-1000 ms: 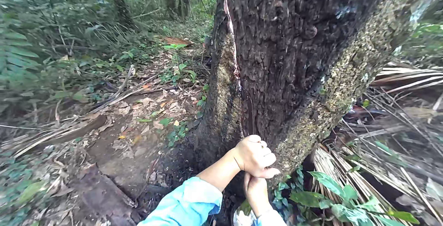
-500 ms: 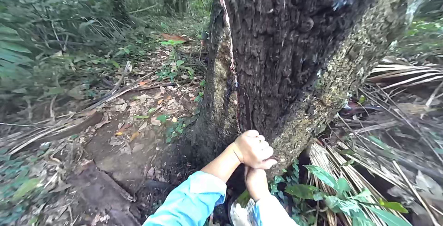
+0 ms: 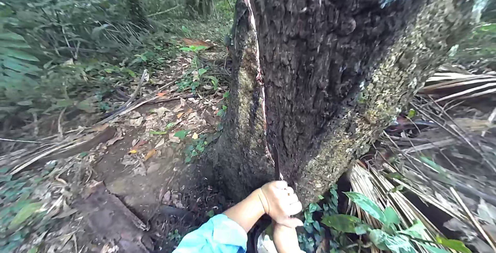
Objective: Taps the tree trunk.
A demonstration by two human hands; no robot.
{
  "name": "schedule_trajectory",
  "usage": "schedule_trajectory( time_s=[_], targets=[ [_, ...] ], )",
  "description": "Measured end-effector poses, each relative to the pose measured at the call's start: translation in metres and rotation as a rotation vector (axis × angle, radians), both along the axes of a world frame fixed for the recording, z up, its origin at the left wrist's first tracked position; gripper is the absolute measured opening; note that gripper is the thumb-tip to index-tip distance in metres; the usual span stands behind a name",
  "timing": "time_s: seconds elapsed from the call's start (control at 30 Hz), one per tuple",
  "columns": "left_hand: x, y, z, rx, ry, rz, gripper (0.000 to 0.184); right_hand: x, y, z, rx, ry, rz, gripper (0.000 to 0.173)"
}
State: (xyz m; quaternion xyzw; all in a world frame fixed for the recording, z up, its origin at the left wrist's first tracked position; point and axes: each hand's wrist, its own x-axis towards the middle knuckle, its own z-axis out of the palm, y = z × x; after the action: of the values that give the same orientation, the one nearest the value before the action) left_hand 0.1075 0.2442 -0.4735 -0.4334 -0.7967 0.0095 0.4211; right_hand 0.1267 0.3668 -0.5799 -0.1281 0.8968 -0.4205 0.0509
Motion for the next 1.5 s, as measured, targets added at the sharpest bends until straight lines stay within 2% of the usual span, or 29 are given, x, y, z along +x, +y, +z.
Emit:
schedule_trajectory(
  time_s=[0.07,0.1,0.23,0.33,0.5,0.67,0.8,0.9,1.03,1.17,1.3,1.43,1.5],
  targets=[
    [-0.017,-0.001,-0.006,0.164,0.177,-0.033,0.053,-0.001,-0.001,-0.003,-0.036,0.125,-0.022,0.034],
    [-0.025,-0.002,-0.003,0.224,0.242,-0.042,0.052,0.0,-0.005,0.014,-0.024,0.178,-0.021,0.031],
    [-0.022,0.012,0.011,0.342,0.284,0.002,0.051,0.005,0.012,0.047,0.15,0.608,-0.03,0.018],
    [-0.008,0.043,0.003,0.403,0.215,0.038,0.046,0.026,0.057,0.062,0.229,0.549,0.047,0.019],
    [-0.005,0.072,-0.011,0.472,0.204,0.085,0.042,0.026,0.1,0.054,0.222,0.645,0.141,0.017],
    [-0.007,0.058,-0.004,0.427,0.205,0.049,0.045,0.026,0.082,0.053,0.171,0.688,0.105,0.015],
    [0.002,0.05,-0.006,0.375,0.163,0.015,0.047,0.041,0.073,0.047,0.132,0.577,0.103,0.017],
    [-0.005,0.045,-0.002,0.36,0.189,-0.01,0.049,0.038,0.065,0.048,0.13,0.598,0.065,0.016],
    [-0.002,0.048,-0.012,0.35,0.188,0.044,0.05,0.037,0.06,0.032,0.131,0.629,0.029,0.017],
    [-0.004,0.033,-0.004,0.238,0.168,0.041,0.051,0.032,0.041,0.025,0.07,0.616,0.023,0.018],
    [0.001,0.04,-0.013,0.259,0.123,0.116,0.05,0.028,0.039,0.011,0.035,0.621,0.032,0.017],
    [-0.006,0.025,0.031,0.248,0.105,0.164,0.054,0.01,0.015,0.039,-0.032,0.671,0.027,0.02],
    [-0.002,0.021,0.032,0.223,0.08,0.15,0.054,0.016,0.013,0.042,-0.032,0.68,0.028,0.019]
  ],
)
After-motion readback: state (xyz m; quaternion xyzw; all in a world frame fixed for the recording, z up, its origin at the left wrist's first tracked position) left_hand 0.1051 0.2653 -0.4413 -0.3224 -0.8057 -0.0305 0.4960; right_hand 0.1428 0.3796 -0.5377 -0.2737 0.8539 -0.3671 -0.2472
